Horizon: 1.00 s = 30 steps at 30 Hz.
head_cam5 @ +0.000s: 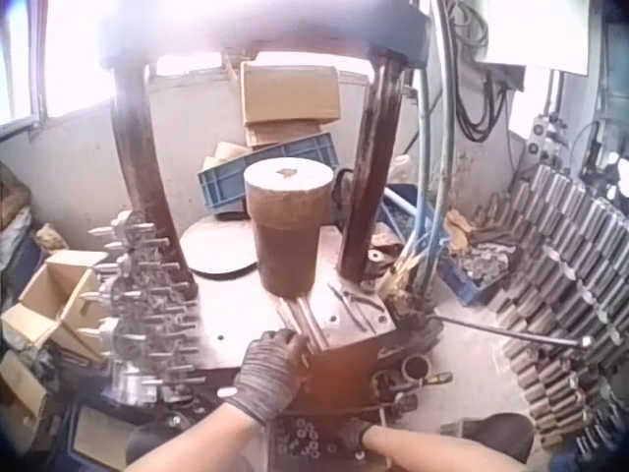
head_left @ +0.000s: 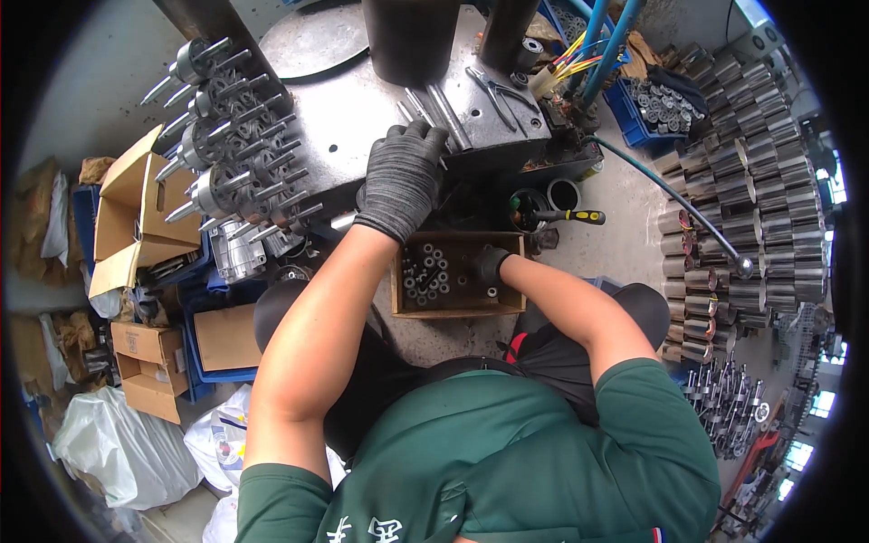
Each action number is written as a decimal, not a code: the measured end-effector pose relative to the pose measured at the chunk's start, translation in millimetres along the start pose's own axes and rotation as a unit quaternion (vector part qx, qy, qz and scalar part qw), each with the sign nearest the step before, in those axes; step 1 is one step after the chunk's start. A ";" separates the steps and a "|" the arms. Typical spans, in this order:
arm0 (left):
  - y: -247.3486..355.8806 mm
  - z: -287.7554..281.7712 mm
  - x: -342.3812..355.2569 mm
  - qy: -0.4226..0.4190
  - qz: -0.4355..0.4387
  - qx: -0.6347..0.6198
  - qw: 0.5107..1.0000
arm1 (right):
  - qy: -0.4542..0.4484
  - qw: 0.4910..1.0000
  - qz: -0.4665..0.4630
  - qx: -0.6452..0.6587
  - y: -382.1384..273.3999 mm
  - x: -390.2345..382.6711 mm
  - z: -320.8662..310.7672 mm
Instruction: Operating a manual press machine to assemble metal components.
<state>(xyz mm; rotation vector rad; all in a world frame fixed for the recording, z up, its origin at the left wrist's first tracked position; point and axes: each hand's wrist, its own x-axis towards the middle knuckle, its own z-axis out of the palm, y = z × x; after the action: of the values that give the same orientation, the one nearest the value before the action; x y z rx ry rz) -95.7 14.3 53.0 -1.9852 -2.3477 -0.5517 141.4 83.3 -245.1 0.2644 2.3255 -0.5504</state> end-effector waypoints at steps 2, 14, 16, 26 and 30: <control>-7.6 -9.9 -11.2 -0.023 0.003 0.026 0.999 | 0.061 0.998 -0.005 0.005 -25.6 0.2 2.6; -13.2 -13.4 -1.3 0.188 -0.099 -0.448 0.868 | 0.132 0.983 0.129 0.022 -49.1 40.9 51.1; -14.6 -12.9 2.0 0.183 -0.110 -0.476 0.853 | 0.156 0.978 0.134 0.044 -50.7 28.9 52.2; -25.7 2.0 6.1 0.073 -0.151 -0.277 0.946 | 0.064 0.997 -0.037 0.029 -60.3 -103.8 -95.4; 8.4 -11.4 -10.9 0.026 -0.128 -0.457 0.880 | 0.286 0.885 0.016 0.367 -67.1 -173.2 -158.0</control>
<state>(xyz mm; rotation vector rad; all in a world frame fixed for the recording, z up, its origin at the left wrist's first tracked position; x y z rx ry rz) -87.9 1.9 63.2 -1.7952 -2.5685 -2.0065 147.4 90.9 -1.5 0.9213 2.5374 -1.4997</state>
